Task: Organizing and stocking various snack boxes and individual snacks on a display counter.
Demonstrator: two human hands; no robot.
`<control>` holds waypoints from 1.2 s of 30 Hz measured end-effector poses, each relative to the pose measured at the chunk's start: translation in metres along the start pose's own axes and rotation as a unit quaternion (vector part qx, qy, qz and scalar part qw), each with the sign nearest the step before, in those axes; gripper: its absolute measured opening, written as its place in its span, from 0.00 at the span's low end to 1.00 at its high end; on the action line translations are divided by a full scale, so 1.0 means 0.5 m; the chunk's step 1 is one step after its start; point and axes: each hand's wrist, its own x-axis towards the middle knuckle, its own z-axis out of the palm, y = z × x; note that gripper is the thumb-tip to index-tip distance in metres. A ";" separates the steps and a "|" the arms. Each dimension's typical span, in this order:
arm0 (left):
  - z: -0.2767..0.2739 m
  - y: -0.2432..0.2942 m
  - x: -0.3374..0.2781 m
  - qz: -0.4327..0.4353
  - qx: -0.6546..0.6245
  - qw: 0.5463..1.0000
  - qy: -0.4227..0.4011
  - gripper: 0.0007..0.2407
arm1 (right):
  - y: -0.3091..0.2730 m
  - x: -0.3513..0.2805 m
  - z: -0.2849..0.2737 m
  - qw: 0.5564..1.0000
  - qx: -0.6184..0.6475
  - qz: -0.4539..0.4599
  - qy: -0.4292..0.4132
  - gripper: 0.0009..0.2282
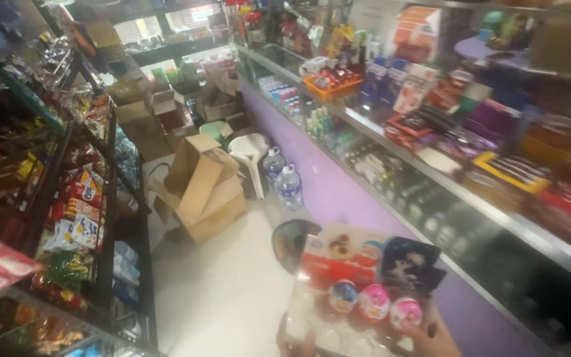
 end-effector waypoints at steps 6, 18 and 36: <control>-0.076 -0.154 0.270 -0.093 -0.096 0.988 0.078 0.28 | -0.006 0.257 0.250 0.992 0.047 -0.070 -0.095 0.39; -0.215 -0.438 0.869 -0.317 -0.181 0.923 0.124 0.26 | 0.000 0.871 0.482 0.976 0.120 -0.124 -0.132 0.40; -0.090 -0.585 1.780 -0.322 -0.182 0.904 0.215 0.21 | -0.542 1.329 1.069 0.888 -0.276 -0.367 -0.007 0.45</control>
